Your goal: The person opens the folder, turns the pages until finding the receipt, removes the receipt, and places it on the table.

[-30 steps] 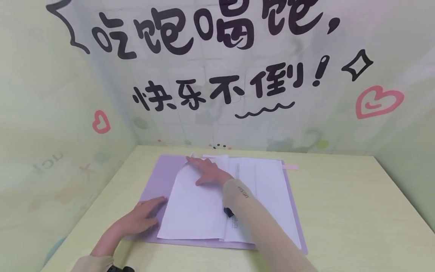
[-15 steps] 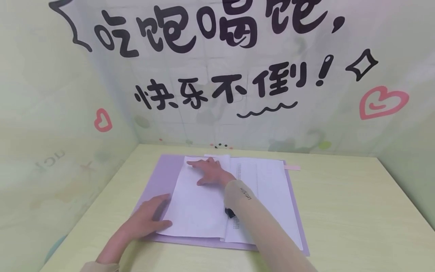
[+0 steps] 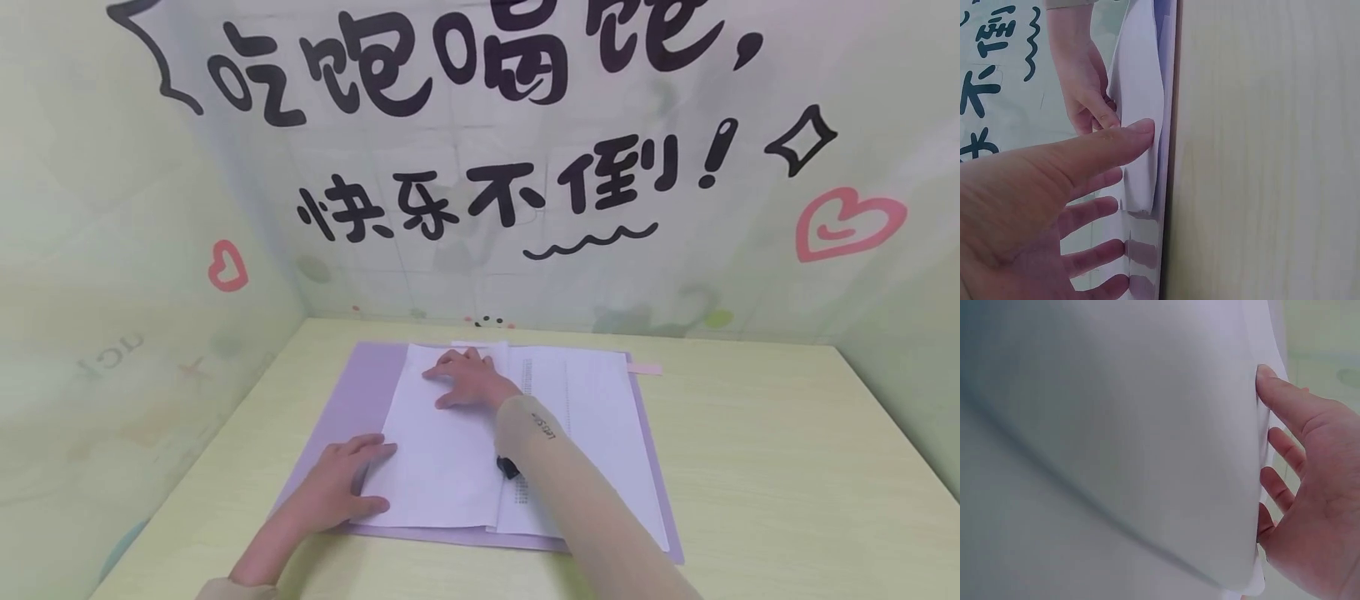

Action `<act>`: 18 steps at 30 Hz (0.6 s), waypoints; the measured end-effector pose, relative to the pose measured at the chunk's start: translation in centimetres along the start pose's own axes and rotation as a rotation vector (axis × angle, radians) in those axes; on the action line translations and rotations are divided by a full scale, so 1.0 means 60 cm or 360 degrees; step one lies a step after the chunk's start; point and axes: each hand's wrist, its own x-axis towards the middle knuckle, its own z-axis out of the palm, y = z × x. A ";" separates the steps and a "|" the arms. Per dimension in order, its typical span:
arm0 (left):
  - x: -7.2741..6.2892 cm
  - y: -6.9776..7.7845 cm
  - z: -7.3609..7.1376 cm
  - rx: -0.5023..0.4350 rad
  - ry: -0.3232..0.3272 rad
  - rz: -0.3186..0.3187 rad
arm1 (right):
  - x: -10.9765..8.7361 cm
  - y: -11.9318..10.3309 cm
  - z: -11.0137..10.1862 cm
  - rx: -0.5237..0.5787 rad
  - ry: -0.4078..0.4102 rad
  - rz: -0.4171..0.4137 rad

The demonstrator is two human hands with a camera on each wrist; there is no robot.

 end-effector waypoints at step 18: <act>-0.005 0.001 0.001 0.0097 -0.0026 0.0056 | -0.001 -0.002 -0.001 -0.0035 0.0053 0.0014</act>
